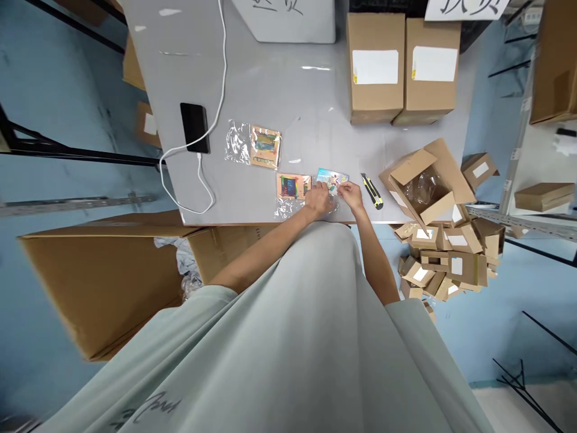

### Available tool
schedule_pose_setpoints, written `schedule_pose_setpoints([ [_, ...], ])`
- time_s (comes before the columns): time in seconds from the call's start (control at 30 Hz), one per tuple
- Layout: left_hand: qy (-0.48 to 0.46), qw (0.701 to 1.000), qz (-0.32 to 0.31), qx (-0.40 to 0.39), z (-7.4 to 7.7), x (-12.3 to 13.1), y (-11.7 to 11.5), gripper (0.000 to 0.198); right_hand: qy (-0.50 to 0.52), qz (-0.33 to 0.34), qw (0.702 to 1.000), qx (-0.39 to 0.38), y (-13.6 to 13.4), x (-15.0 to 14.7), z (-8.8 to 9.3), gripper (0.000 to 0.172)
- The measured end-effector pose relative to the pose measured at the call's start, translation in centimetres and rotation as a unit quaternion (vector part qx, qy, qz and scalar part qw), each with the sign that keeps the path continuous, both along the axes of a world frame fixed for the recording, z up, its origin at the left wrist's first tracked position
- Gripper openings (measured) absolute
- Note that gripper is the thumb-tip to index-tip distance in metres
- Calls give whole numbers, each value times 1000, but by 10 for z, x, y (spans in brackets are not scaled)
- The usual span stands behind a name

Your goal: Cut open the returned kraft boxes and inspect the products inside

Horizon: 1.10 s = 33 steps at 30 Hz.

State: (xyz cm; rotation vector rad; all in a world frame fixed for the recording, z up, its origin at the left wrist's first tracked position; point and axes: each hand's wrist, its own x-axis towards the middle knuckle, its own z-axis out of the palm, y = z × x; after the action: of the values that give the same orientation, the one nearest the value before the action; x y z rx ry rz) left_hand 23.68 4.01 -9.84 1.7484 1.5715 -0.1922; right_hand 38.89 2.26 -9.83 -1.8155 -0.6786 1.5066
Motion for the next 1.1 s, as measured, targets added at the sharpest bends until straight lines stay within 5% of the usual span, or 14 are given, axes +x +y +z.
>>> schedule_pose_setpoints([
  [0.27,-94,995,-29,-26,-3,-32,2,21,12,-50,998,-24,-10,12,-11,32],
  [0.47,-170,983,60,-29,3,-48,-11,20,111,-13,993,-47,-18,18,2,41],
  [0.63,-177,976,130,-15,1,-43,-14,23,190,80,976,-63,-27,22,9,48],
  [0.8,-191,965,179,-22,0,-35,-14,36,235,98,965,-65,-40,20,5,52],
  [1.1,-287,932,216,-49,8,-36,-7,46,89,-35,992,-77,-36,11,1,26],
])
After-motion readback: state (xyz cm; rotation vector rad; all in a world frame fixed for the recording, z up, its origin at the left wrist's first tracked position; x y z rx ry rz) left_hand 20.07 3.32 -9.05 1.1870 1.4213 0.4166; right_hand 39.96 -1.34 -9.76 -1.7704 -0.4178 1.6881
